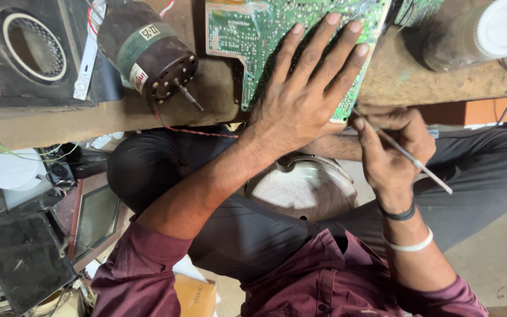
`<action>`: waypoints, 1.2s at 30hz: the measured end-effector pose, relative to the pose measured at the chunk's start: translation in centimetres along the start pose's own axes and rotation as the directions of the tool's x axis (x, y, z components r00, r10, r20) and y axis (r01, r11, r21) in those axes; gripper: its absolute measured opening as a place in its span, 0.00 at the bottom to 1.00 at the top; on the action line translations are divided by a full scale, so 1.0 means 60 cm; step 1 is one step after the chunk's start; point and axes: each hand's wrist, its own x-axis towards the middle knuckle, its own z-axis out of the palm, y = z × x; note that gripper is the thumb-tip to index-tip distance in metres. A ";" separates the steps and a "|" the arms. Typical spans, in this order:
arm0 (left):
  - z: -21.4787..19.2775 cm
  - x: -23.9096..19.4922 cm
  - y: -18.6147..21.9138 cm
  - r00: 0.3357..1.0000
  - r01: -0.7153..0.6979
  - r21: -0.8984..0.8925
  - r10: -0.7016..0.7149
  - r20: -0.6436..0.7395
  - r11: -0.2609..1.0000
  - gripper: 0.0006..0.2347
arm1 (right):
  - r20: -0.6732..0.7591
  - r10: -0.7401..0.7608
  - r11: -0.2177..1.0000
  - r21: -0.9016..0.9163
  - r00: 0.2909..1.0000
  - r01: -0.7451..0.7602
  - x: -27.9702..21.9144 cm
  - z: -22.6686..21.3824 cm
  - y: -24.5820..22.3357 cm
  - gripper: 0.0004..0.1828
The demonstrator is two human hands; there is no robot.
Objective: The person uses a small metal tool to scrape and clean the surface of a green circuit board. They work on different areas of the board, occasionally adjusting their grip and the board's position.
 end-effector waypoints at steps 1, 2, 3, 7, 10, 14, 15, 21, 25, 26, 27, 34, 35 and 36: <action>0.000 0.002 -0.002 1.000 -0.004 0.001 0.004 -0.010 1.000 0.44 | 0.018 -0.036 0.999 0.005 0.999 0.036 0.002 0.000 -0.001 0.11; 0.002 0.004 -0.001 1.000 -0.009 -0.003 0.009 -0.018 1.000 0.44 | 0.035 -0.068 0.998 0.006 0.997 0.068 0.002 -0.002 -0.003 0.11; 0.003 0.006 -0.002 0.999 -0.015 -0.011 0.014 -0.031 1.000 0.45 | 0.032 -0.063 0.997 -0.050 0.998 0.065 0.003 -0.004 -0.004 0.11; 0.000 0.004 0.000 1.000 -0.013 -0.042 0.012 -0.020 0.999 0.46 | 0.007 0.010 1.000 -0.030 1.000 -0.010 0.009 -0.005 -0.005 0.10; -0.016 0.004 0.000 1.000 -0.004 -0.010 0.004 0.004 1.000 0.42 | -0.008 0.016 0.988 -0.153 1.000 -0.017 0.014 -0.001 -0.017 0.10; -0.023 0.021 0.003 0.997 0.004 -0.001 -0.004 0.081 1.000 0.35 | 0.024 -0.097 0.948 -0.301 0.995 0.100 0.015 -0.016 -0.035 0.06; -0.023 0.025 0.003 0.993 0.035 -0.075 -0.026 0.115 0.997 0.37 | 0.007 -0.047 0.953 -0.300 0.999 0.047 0.019 -0.018 -0.033 0.05; -0.052 0.058 0.022 0.994 0.002 0.028 -0.005 0.112 1.000 0.38 | 0.062 -0.156 0.982 -0.101 0.986 0.162 0.044 -0.035 -0.035 0.04; -0.046 0.065 0.030 0.999 -0.009 0.082 0.005 0.045 0.997 0.39 | 0.204 -0.197 0.968 -0.113 0.959 0.223 0.040 -0.049 -0.035 0.05; -0.042 0.058 0.030 1.000 -0.001 0.085 0.000 0.019 0.996 0.38 | 0.218 -0.208 0.966 -0.106 0.954 0.235 0.036 -0.052 -0.036 0.06; -0.035 0.053 0.027 1.000 -0.007 0.092 0.007 0.002 0.996 0.39 | 0.231 -0.220 0.964 -0.099 0.948 0.248 0.033 -0.053 -0.037 0.07; 0.017 0.017 -0.008 0.999 -0.029 0.172 0.034 -0.024 0.985 0.40 | 0.258 -0.186 0.975 -0.068 0.948 0.209 0.029 -0.048 -0.031 0.09; 0.021 0.013 -0.011 1.000 -0.025 0.165 0.028 -0.012 0.986 0.40 | 0.260 -0.187 0.975 -0.069 0.947 0.211 0.025 -0.049 -0.032 0.09; 0.026 0.014 -0.016 0.996 -0.055 0.154 0.064 -0.055 0.987 0.39 | 0.261 -0.191 0.974 -0.070 0.946 0.216 0.024 -0.051 -0.032 0.09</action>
